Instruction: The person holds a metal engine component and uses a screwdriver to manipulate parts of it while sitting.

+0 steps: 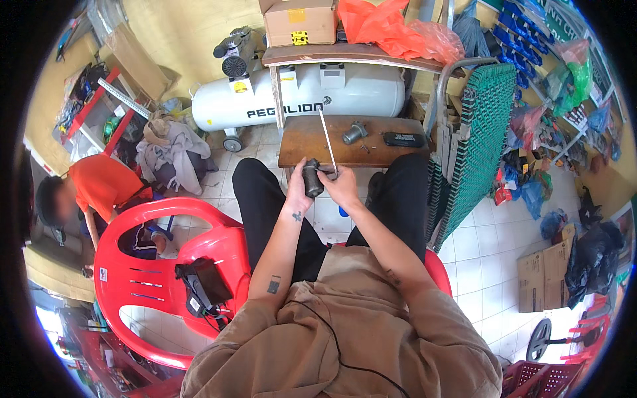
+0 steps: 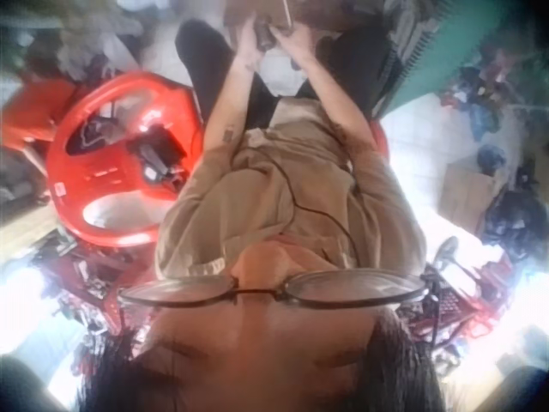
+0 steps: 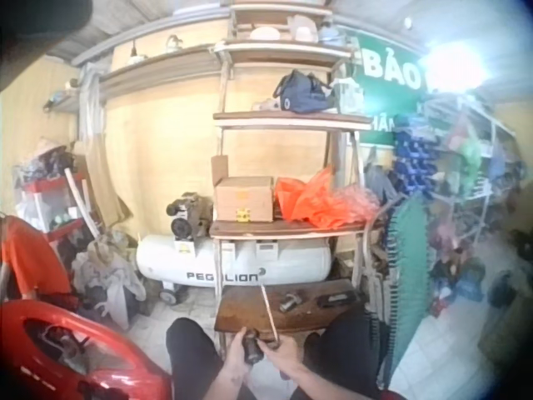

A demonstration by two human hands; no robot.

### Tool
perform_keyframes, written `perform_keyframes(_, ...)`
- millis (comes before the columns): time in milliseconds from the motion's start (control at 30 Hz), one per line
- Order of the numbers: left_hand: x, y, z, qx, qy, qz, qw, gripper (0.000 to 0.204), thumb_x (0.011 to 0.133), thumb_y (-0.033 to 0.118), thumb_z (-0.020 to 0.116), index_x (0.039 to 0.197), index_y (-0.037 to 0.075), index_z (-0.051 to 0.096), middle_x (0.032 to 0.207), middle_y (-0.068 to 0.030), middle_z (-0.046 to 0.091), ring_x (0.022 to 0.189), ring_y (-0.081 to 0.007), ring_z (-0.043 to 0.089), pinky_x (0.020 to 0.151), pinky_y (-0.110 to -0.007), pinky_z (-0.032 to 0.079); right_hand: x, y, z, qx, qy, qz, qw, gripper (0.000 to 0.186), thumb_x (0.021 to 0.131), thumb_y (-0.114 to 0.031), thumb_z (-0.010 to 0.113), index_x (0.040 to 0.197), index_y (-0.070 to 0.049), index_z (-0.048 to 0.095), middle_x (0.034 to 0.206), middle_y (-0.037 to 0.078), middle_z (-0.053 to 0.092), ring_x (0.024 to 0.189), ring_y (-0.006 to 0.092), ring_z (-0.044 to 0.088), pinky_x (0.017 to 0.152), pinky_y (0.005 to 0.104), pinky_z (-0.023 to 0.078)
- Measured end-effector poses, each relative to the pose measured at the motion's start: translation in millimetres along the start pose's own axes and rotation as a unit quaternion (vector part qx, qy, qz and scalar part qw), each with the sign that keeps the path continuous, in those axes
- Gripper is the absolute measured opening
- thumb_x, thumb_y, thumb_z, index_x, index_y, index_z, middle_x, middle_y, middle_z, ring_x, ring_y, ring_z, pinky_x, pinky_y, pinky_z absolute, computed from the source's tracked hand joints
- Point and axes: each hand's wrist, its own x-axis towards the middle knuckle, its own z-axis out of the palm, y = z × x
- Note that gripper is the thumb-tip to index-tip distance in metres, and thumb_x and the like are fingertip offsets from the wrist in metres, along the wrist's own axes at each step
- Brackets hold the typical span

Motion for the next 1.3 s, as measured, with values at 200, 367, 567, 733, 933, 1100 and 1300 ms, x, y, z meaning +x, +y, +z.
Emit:
perform_keyframes(200, -6, -6, 0, 0.056, 0.003, -0.026, 0.998, 0.028, 0.095, 0.04, 0.06, 0.1, 0.014, 0.066, 0.085, -0.0011, 0.067, 0.072, -0.0142, 0.065, 0.061, -0.031, 0.053, 3, 33, 0, 0.023, 0.039, -0.046, 0.998, 0.021, 0.086, -0.012, 0.076, 0.1, 0.004, 0.074, 0.091, 0.011, 0.075, 0.08, 0.0134, 0.068, 0.075, 0.0285, 0.053)
perform_keyframes(367, 0, -10, -3, 0.037, -0.014, -0.012, 0.999, 0.028, 0.095, 0.04, 0.058, 0.099, 0.013, 0.066, 0.083, -0.0009, 0.067, 0.07, -0.0138, 0.064, 0.059, -0.03, 0.052, 2, 30, 2, 0.039, 0.049, -0.02, 0.998, 0.022, 0.084, -0.015, 0.078, 0.095, 0.003, 0.075, 0.086, 0.012, 0.075, 0.074, 0.0153, 0.069, 0.072, 0.0295, 0.054)
perform_keyframes(567, -4, -10, 0, 0.043, -0.015, -0.009, 0.999, 0.028, 0.094, 0.039, 0.058, 0.098, 0.013, 0.066, 0.082, -0.0002, 0.067, 0.069, -0.0128, 0.064, 0.058, -0.029, 0.052, 0, 24, 4, 0.07, 0.055, -0.016, 0.996, 0.019, 0.083, -0.012, 0.079, 0.094, 0.003, 0.076, 0.085, 0.012, 0.076, 0.073, 0.0142, 0.069, 0.07, 0.0291, 0.053)
perform_keyframes(733, -6, -9, 5, 0.064, -0.004, 0.008, 0.998, 0.029, 0.094, 0.039, 0.058, 0.099, 0.012, 0.067, 0.083, -0.0008, 0.067, 0.071, -0.0124, 0.065, 0.06, -0.027, 0.052, 0, 22, 3, 0.081, 0.056, -0.014, 0.995, 0.018, 0.084, -0.011, 0.078, 0.095, 0.003, 0.075, 0.087, 0.01, 0.076, 0.075, 0.0124, 0.068, 0.072, 0.0287, 0.053)
perform_keyframes(933, -12, -9, 11, 0.056, -0.016, 0.031, 0.998, 0.036, 0.095, 0.043, 0.054, 0.102, 0.011, 0.067, 0.085, -0.0014, 0.068, 0.073, -0.0138, 0.065, 0.063, -0.03, 0.053, 6, 37, 7, 0.156, 0.073, -0.013, 0.985, 0.021, 0.082, -0.013, 0.081, 0.095, 0.003, 0.075, 0.085, 0.009, 0.075, 0.076, 0.0126, 0.067, 0.073, 0.0278, 0.052)
perform_keyframes(1100, -14, -7, 13, 0.024, -0.031, 0.049, 0.998, 0.044, 0.095, 0.049, 0.047, 0.101, 0.01, 0.067, 0.086, -0.0021, 0.068, 0.075, -0.0152, 0.065, 0.067, -0.032, 0.053, 4, 33, 7, 0.151, 0.069, 0.007, 0.986, 0.021, 0.082, -0.014, 0.081, 0.092, 0.004, 0.076, 0.083, 0.008, 0.075, 0.073, 0.0119, 0.066, 0.07, 0.0273, 0.051)
perform_keyframes(1300, -11, -8, 8, 0.031, -0.046, 0.045, 0.997, 0.042, 0.095, 0.046, 0.046, 0.1, 0.01, 0.067, 0.087, -0.0026, 0.069, 0.078, -0.0159, 0.065, 0.07, -0.032, 0.053, 1, 25, 4, 0.069, 0.081, -0.03, 0.994, 0.025, 0.088, -0.02, 0.076, 0.094, 0.005, 0.075, 0.078, 0.01, 0.074, 0.065, 0.0121, 0.063, 0.063, 0.0286, 0.05)
